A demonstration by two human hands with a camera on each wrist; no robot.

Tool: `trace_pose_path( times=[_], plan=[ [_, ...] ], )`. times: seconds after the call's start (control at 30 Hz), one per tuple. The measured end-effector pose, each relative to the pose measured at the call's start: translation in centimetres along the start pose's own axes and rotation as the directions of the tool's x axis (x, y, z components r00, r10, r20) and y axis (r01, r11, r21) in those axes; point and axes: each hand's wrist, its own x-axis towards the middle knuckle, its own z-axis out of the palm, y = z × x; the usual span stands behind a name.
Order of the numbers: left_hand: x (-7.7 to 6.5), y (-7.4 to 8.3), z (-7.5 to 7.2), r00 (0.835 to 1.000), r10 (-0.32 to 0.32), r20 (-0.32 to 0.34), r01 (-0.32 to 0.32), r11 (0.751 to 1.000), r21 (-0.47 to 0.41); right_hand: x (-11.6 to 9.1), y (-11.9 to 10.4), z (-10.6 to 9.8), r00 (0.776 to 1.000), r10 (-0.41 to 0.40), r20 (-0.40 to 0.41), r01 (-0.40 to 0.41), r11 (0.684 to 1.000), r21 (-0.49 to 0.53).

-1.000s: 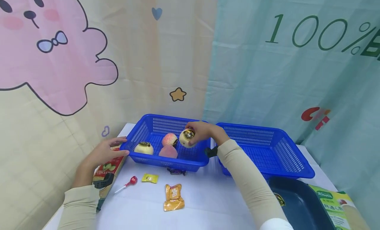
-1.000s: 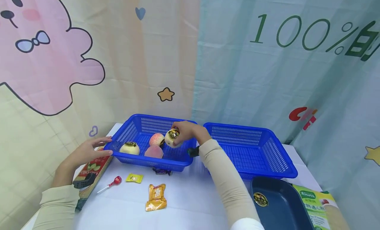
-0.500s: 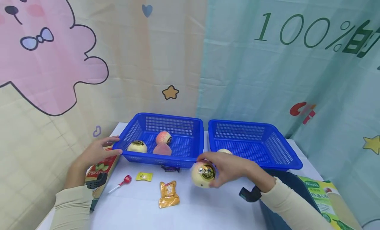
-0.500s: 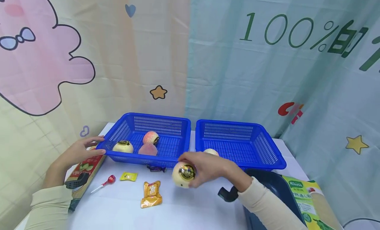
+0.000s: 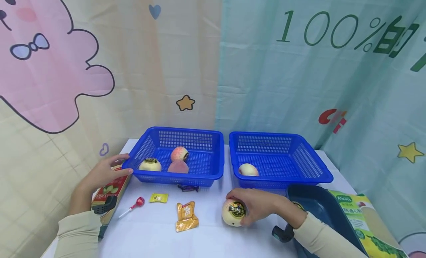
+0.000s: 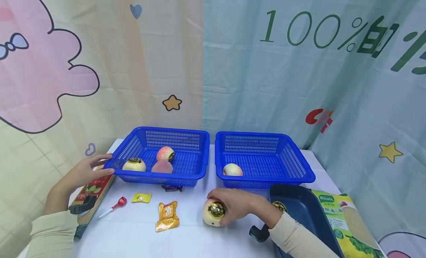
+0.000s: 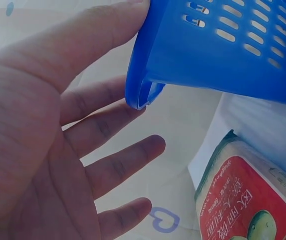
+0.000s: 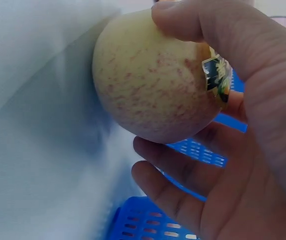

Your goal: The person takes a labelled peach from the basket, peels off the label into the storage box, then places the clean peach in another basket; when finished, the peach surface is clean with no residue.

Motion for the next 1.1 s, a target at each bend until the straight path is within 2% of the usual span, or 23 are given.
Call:
trace_pose_path(
  times=[0.17,0.27,0.37,0.4,0.43,0.5,0.57,0.63,0.67,0.73,0.8,0.9,1.03,1.1],
  plan=[
    [0.0,0.0,-0.1,1.0,-0.007,0.003,0.007,1.0,-0.01,-0.2,0.0,-0.1,1.0,-0.01,0.02,0.01,1.0,-0.011],
    [0.1,0.7,-0.2,1.0,0.01,-0.024,-0.01,1.0,0.01,-0.6,-0.1,-0.4,1.0,0.009,0.009,-0.009,1.0,-0.016],
    [-0.1,3.3,0.0,0.989,0.103,-0.102,-0.098,0.994,0.049,-1.1,-0.2,-0.9,0.998,0.036,-0.049,-0.035,0.999,0.011],
    [-0.3,4.8,0.4,0.982,0.146,-0.122,-0.142,0.989,0.041,-1.2,-0.2,-1.0,0.996,0.046,-0.072,-0.044,0.999,0.02],
    [-0.4,6.4,1.0,0.967,0.214,-0.138,-0.212,0.977,0.031,-1.3,-0.2,-1.1,0.994,0.054,-0.094,-0.051,0.998,0.032],
    [-0.8,10.0,3.0,0.93,0.351,-0.109,-0.353,0.935,-0.006,-1.5,-0.2,-1.3,0.99,0.064,-0.127,-0.057,0.997,0.056],
    [-1.6,13.8,6.0,0.891,0.454,-0.008,-0.454,0.89,-0.045,-1.5,-0.3,-1.4,0.987,0.065,-0.149,-0.055,0.996,0.072],
    [-2.4,16.9,9.5,0.854,0.506,0.124,-0.503,0.862,-0.054,-1.4,-0.3,-1.3,0.984,0.064,-0.166,-0.05,0.995,0.087],
    [-2.8,18.1,11.2,0.842,0.504,0.19,-0.504,0.862,-0.051,-1.3,-0.4,-1.3,0.982,0.066,-0.176,-0.05,0.994,0.094],
    [-3.3,19.8,14.4,0.824,0.494,0.277,-0.507,0.862,-0.028,-1.2,-0.4,-1.1,0.977,0.07,-0.203,-0.049,0.993,0.107],
    [-3.3,20.5,17.0,0.812,0.495,0.309,-0.515,0.857,-0.017,-1.1,-0.4,-0.9,0.97,0.083,-0.231,-0.058,0.992,0.113],
    [-2.5,20.5,19.8,0.81,0.495,0.315,-0.51,0.859,-0.039,-1.0,-0.4,-0.6,0.96,0.118,-0.253,-0.089,0.988,0.124],
    [-1.5,19.9,21.8,0.82,0.473,0.321,-0.455,0.88,-0.134,-1.0,-0.4,-0.3,0.956,0.155,-0.251,-0.115,0.979,0.168],
    [-1.1,19.6,22.4,0.821,0.475,0.316,-0.429,0.879,-0.209,-1.1,-0.3,-0.3,0.954,0.168,-0.249,-0.121,0.974,0.192]
  ],
)
